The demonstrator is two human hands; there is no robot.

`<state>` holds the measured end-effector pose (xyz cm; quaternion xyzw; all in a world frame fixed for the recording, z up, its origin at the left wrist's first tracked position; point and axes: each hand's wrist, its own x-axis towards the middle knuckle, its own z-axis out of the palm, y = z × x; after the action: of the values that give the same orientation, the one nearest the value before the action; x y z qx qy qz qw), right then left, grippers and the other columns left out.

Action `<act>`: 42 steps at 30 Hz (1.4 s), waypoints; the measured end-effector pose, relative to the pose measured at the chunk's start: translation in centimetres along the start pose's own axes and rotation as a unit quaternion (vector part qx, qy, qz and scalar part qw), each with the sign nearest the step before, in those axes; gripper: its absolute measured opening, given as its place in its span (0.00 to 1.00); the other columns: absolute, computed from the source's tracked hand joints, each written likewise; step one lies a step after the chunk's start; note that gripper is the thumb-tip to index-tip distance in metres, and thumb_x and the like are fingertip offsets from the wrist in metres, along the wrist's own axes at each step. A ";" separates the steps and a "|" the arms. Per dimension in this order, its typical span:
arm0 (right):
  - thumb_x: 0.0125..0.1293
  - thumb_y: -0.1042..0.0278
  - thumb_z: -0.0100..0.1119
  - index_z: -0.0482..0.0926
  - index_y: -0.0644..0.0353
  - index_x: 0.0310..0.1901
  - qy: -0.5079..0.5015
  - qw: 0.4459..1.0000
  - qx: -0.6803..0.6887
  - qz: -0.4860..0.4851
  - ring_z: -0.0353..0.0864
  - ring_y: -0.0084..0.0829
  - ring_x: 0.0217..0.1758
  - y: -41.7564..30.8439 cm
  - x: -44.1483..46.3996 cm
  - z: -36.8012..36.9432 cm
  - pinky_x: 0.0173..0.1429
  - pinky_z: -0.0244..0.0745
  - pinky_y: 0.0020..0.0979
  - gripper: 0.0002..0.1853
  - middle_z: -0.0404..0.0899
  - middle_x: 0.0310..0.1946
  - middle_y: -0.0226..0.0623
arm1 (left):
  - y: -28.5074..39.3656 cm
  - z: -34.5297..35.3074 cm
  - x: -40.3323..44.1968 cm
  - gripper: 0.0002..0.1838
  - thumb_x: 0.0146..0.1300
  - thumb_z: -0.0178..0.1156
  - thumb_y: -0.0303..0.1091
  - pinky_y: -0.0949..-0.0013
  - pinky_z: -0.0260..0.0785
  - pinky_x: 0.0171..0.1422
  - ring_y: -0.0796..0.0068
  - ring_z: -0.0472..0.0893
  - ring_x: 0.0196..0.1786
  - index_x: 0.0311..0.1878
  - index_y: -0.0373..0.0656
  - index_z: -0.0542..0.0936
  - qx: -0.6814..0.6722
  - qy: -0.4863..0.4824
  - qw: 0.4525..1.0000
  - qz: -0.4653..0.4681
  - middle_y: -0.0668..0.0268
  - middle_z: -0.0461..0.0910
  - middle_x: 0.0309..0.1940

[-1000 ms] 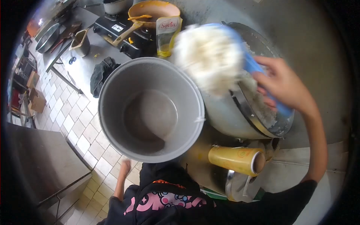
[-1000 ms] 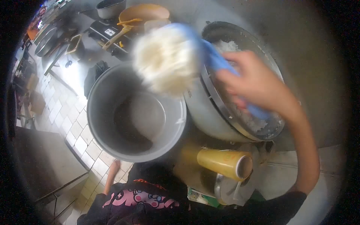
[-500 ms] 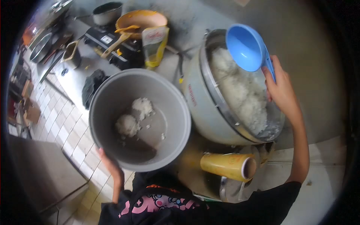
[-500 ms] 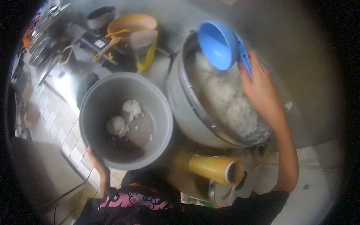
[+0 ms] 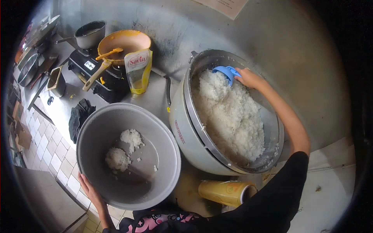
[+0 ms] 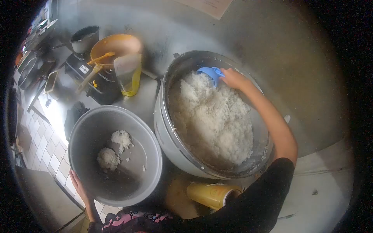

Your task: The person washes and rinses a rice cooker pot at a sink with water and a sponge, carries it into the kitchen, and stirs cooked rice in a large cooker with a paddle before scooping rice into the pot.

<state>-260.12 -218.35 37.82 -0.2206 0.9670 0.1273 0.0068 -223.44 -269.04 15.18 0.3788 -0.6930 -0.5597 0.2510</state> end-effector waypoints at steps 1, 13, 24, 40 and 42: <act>0.60 0.66 0.49 0.68 0.64 0.47 -0.004 1.000 -0.001 0.002 0.77 0.46 0.37 -1.2 -0.6 -1.1 0.36 0.73 0.43 0.15 0.75 0.35 0.53 | -0.6 -0.2 0.1 0.31 0.66 0.40 0.51 0.69 0.46 0.66 0.66 0.57 0.63 0.63 0.37 0.56 0.094 -0.021 0.994 0.060 0.56 0.56 0.61; 0.56 0.68 0.47 0.63 0.63 0.24 -0.244 0.926 0.236 0.164 0.61 0.22 0.06 -1.3 -1.3 -1.7 0.06 0.61 0.30 0.09 0.63 0.10 0.31 | 2.0 0.7 0.1 0.31 0.66 0.40 0.49 0.68 0.44 0.67 0.64 0.56 0.64 0.64 0.36 0.54 0.061 -0.023 0.998 0.003 0.54 0.55 0.62; 0.53 0.72 0.46 0.64 0.60 0.20 -0.301 0.864 0.339 0.221 0.60 0.19 0.08 -3.7 -3.8 -2.3 0.08 0.58 0.28 0.07 0.61 0.09 0.29 | 3.2 1.0 0.0 0.31 0.66 0.40 0.50 0.66 0.45 0.66 0.63 0.57 0.64 0.63 0.35 0.54 0.118 -0.022 0.993 -0.006 0.52 0.57 0.61; 0.58 0.71 0.48 0.68 0.67 0.27 -0.407 0.860 0.285 0.115 0.66 0.28 0.08 -14.3 -12.8 -2.8 0.13 0.62 0.31 0.08 0.65 0.08 0.40 | 3.2 0.9 -0.2 0.33 0.65 0.40 0.52 0.68 0.42 0.68 0.64 0.53 0.67 0.64 0.37 0.52 0.059 -0.027 0.997 -0.045 0.54 0.52 0.64; 0.59 0.71 0.48 0.68 0.65 0.27 -0.445 0.816 0.344 0.130 0.62 0.24 0.05 -13.2 -13.2 -2.9 0.10 0.59 0.28 0.07 0.63 0.06 0.35 | 2.8 0.6 -0.4 0.33 0.65 0.40 0.52 0.68 0.41 0.68 0.65 0.52 0.67 0.65 0.38 0.52 0.025 -0.030 0.998 -0.053 0.55 0.51 0.65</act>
<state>-242.37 -224.98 38.36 0.0049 0.8587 -0.1299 0.4956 -224.42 -268.12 17.78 0.4046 -0.6926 -0.5659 0.1907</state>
